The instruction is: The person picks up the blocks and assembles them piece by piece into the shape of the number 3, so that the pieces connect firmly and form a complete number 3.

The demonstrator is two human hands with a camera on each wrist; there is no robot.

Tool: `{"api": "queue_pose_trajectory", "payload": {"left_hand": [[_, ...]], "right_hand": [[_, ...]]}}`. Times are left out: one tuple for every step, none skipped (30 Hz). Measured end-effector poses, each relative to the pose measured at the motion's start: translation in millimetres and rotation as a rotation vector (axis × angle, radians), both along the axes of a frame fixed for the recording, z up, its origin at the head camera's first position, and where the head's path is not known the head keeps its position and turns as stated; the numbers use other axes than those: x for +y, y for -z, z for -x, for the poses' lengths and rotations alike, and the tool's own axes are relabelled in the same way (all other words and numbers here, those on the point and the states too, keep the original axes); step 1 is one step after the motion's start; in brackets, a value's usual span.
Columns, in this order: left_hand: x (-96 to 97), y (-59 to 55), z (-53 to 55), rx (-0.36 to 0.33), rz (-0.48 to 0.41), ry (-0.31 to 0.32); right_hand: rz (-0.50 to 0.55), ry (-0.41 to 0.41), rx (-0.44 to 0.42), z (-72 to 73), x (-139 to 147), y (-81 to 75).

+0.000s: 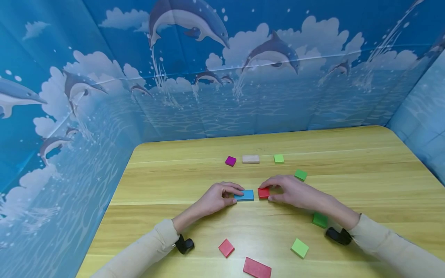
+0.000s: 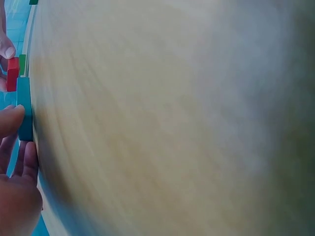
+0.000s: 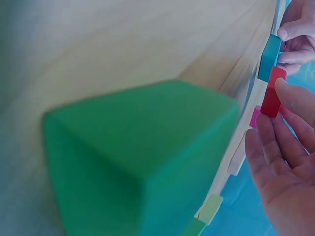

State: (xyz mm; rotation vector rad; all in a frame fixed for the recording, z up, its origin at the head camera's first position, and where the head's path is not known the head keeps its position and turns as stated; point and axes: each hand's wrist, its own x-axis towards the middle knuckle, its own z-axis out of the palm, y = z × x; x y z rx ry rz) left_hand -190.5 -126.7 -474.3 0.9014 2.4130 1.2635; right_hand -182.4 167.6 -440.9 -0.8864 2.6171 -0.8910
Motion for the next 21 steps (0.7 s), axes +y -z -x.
{"api": "queue_pose_trajectory", "payload": {"left_hand": [[0.0, -0.2, 0.0, 0.000, 0.000, 0.001], [0.0, -0.3, 0.0, -0.001, 0.001, 0.002], [0.0, -0.6, 0.0, -0.001, 0.001, 0.003], [0.0, -0.8, -0.1, -0.001, 0.000, 0.003], [-0.1, -1.1, -0.2, -0.002, 0.000, 0.003], [0.0, -0.9, -0.1, -0.002, 0.001, 0.002], [0.0, -0.7, 0.1, -0.001, 0.002, 0.002], [0.0, -0.6, 0.4, 0.001, 0.002, 0.003], [0.0, -0.4, 0.6, 0.003, 0.002, 0.004], [0.0, -0.4, 0.8, 0.005, 0.001, 0.005], [0.0, -0.3, 1.1, 0.006, 0.001, 0.006], [0.1, -0.1, 1.3, 0.008, 0.003, 0.006], [0.2, -0.4, 1.4, 0.008, 0.002, 0.005], [0.3, -0.3, 1.5, 0.009, 0.004, 0.006], [0.4, -0.1, 1.6, 0.008, 0.007, 0.004], [0.5, -0.2, 1.5, 0.007, 0.010, 0.003], [0.6, -0.1, 1.6, 0.006, 0.014, 0.002], [0.6, 0.0, 1.6, 0.005, 0.018, 0.001], [0.4, -0.2, 1.6, 0.002, 0.019, 0.001], [0.1, -0.3, 1.6, 0.001, 0.020, 0.001], [-0.3, -0.7, 1.5, -0.001, 0.020, 0.000]], "right_hand": [[0.001, -0.001, 0.000, 0.0, -1.2, 0.0], [0.003, -0.003, -0.001, 0.1, -2.2, 0.1], [0.001, -0.004, 0.002, 0.2, -2.9, 0.3], [0.000, -0.005, 0.002, 0.3, -3.9, 0.7], [-0.002, -0.007, 0.005, 0.6, -4.6, 0.9], [-0.007, -0.009, 0.009, 0.7, -5.4, 1.1], [-0.010, -0.010, 0.014, 1.0, -6.2, 1.4], [-0.014, -0.012, 0.018, 1.4, -7.0, 1.8], [-0.018, -0.013, 0.021, 1.7, -7.8, 2.1], [-0.019, -0.015, 0.022, 2.1, -8.8, 2.2], [-0.021, -0.019, 0.025, 2.4, -9.5, 2.2], [-0.022, -0.023, 0.027, 2.8, -10.4, 2.7], [-0.023, -0.027, 0.027, 3.1, -11.2, 3.1], [-0.024, -0.031, 0.026, 3.4, -12.0, 3.6], [-0.025, -0.036, 0.025, 3.7, -12.6, 4.1], [-0.026, -0.039, 0.023, 3.8, -13.2, 4.4], [-0.028, -0.042, 0.020, 3.9, -13.9, 4.9], [-0.031, -0.041, 0.016, 3.8, -14.7, 5.2], [-0.033, -0.040, 0.013, 3.6, -15.6, 5.2], [-0.034, -0.038, 0.008, 3.5, -16.2, 5.6], [-0.035, -0.034, 0.005, 3.5, -16.8, 5.7]]}}
